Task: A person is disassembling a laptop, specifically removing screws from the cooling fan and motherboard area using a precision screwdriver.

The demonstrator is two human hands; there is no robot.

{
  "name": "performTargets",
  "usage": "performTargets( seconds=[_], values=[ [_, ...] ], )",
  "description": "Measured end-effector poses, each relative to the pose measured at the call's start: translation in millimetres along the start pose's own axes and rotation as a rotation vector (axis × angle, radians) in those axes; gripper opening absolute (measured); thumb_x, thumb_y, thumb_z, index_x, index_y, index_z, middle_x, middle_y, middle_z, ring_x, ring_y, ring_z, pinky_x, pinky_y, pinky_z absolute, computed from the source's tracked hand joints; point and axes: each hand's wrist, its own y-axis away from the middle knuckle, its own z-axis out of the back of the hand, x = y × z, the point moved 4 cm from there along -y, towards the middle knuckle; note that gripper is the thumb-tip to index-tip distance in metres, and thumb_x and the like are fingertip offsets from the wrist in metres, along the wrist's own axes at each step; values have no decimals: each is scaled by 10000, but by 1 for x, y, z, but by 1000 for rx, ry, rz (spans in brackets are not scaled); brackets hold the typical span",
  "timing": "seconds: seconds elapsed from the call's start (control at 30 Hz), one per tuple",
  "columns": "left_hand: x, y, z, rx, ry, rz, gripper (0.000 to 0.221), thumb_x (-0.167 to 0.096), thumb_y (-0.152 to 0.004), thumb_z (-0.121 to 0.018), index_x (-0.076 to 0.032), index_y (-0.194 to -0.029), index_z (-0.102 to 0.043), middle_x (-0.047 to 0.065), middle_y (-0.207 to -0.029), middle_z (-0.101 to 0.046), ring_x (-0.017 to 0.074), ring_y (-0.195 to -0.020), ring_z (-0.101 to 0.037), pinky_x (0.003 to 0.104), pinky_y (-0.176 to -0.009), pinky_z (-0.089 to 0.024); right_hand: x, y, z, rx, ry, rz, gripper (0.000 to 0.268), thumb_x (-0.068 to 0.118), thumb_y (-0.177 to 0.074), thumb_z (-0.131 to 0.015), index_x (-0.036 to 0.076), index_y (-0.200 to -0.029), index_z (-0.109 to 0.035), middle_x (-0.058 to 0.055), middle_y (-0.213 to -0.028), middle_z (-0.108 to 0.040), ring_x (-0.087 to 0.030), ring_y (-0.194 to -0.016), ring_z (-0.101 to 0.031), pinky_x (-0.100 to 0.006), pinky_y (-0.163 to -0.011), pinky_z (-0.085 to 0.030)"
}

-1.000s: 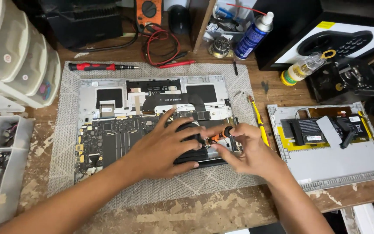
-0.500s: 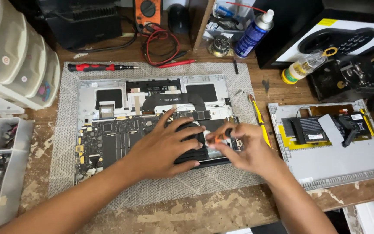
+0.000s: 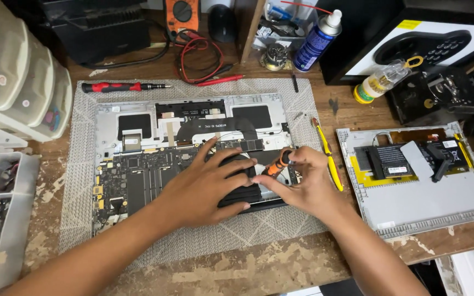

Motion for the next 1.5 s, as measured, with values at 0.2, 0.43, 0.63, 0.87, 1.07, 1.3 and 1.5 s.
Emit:
performTargets(
  seconds=[0.2,0.43,0.63,0.87,1.07,1.3,1.5],
  values=[
    [3,-1,-3,40,2,25,471,-512,-946,-560,-147,-1233,-644,109,-1487,-516,357,-1436,-352,661,-1203,-12,-10,-5,13,-221,-186,-135,868,39,-786,-918,88,-1352,-262,-144,-1274,-428,-172,-696,-666,-238,-717,-651],
    [2,0,-4,23,-117,-51,722,-649,-898,-568,-176,-1440,-504,113,-1512,-481,366,-1422,-360,677,-1191,-34,0,-24,40,-333,-385,-253,737,-137,-889,-729,164,-1308,-203,-231,-883,-581,-310,-657,-713,-359,-637,-669],
    [-3,-7,-2,77,-141,-59,757,-688,-851,-608,-168,-1397,-536,164,-1484,-458,417,-1395,-350,725,-1176,-11,-7,-23,44,-345,-398,-373,685,-92,-938,-694,175,-1345,-212,-225,-802,-664,-256,-675,-709,-274,-630,-575],
    [-5,-19,0,63,-194,-67,641,-675,-809,-681,-164,-1193,-644,142,-1317,-575,429,-1249,-478,760,-1162,-116,-10,-27,46,-325,-440,-434,656,-89,-936,-701,173,-1307,-228,-205,-768,-666,-272,-644,-736,-223,-500,-515],
    [-7,-26,2,85,-214,-50,578,-674,-835,-649,-161,-1099,-674,133,-1213,-607,415,-1167,-516,752,-1174,-129,-12,-26,42,-294,-568,-430,677,-141,-928,-675,177,-1318,-222,-220,-770,-656,-314,-645,-733,-336,-642,-638],
    [-8,-23,8,-60,-102,-26,380,-482,-918,-661,-107,-894,-717,60,-878,-543,335,-938,-514,709,-1200,-175,-9,-25,40,-302,-668,-443,682,-128,-906,-693,169,-1300,-222,-233,-812,-660,-329,-643,-718,-386,-708,-651],
    [1,-16,7,-290,41,60,240,-354,-885,-742,-125,-955,-717,9,-957,-677,279,-1044,-555,638,-1193,-209,-1,-25,35,-243,-614,-433,703,-102,-871,-730,157,-1273,-215,-290,-825,-695,-303,-636,-742,-316,-618,-647]
  ],
)
